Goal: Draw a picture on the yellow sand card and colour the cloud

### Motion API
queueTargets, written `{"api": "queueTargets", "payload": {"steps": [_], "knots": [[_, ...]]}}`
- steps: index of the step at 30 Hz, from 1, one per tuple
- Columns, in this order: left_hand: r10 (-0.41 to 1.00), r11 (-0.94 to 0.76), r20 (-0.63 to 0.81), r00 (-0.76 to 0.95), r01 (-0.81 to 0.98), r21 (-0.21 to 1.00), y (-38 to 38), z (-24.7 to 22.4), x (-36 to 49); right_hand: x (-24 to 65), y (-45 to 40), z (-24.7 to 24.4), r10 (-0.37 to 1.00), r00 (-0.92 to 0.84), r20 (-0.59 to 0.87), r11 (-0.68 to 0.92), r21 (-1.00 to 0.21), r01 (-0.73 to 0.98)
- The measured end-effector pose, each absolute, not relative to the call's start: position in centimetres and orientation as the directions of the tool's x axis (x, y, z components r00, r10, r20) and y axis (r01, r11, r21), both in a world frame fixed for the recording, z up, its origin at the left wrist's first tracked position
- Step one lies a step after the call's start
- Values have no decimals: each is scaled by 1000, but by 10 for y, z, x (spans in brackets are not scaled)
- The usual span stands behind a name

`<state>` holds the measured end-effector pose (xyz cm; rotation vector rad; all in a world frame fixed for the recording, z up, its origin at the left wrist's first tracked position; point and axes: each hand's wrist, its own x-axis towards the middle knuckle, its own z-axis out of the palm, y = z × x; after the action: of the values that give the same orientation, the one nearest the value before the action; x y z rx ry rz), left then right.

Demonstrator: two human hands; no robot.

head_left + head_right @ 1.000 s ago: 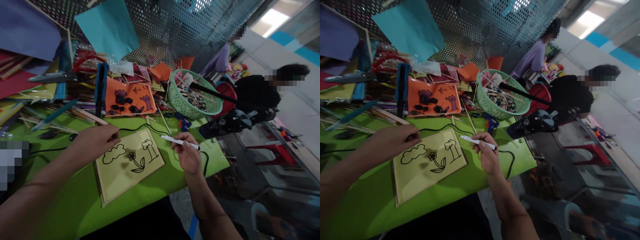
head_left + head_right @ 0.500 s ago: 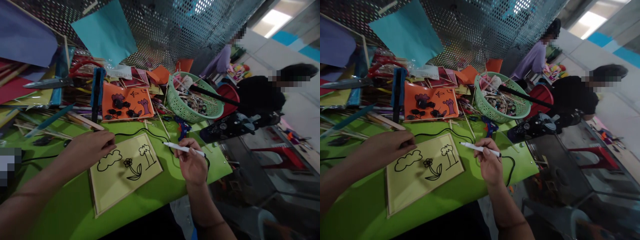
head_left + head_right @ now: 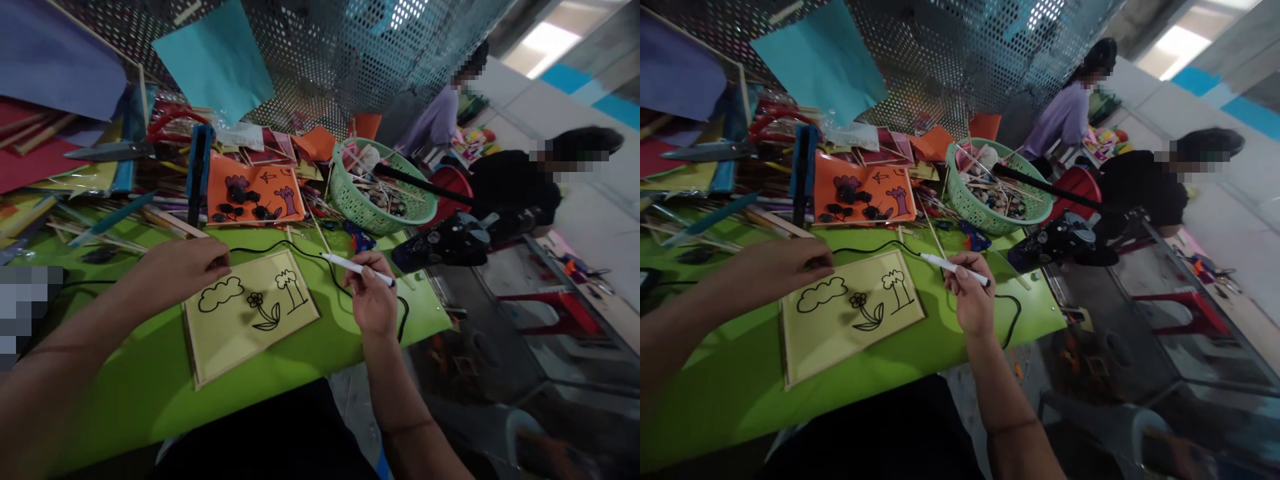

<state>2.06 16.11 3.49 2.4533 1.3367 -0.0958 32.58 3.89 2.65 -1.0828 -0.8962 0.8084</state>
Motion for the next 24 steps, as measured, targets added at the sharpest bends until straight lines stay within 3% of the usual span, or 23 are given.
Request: {"api": "queueTargets", "payload": {"steps": [5,24], "knots": [[795,-526,-167,583,801,287,163,35,15,325,40,28,882,424,207,270,-958,-94],[801,-510,-190,568,813,281,166,35,15,327,35,33,867,441,232,268,-963,-20]]}}
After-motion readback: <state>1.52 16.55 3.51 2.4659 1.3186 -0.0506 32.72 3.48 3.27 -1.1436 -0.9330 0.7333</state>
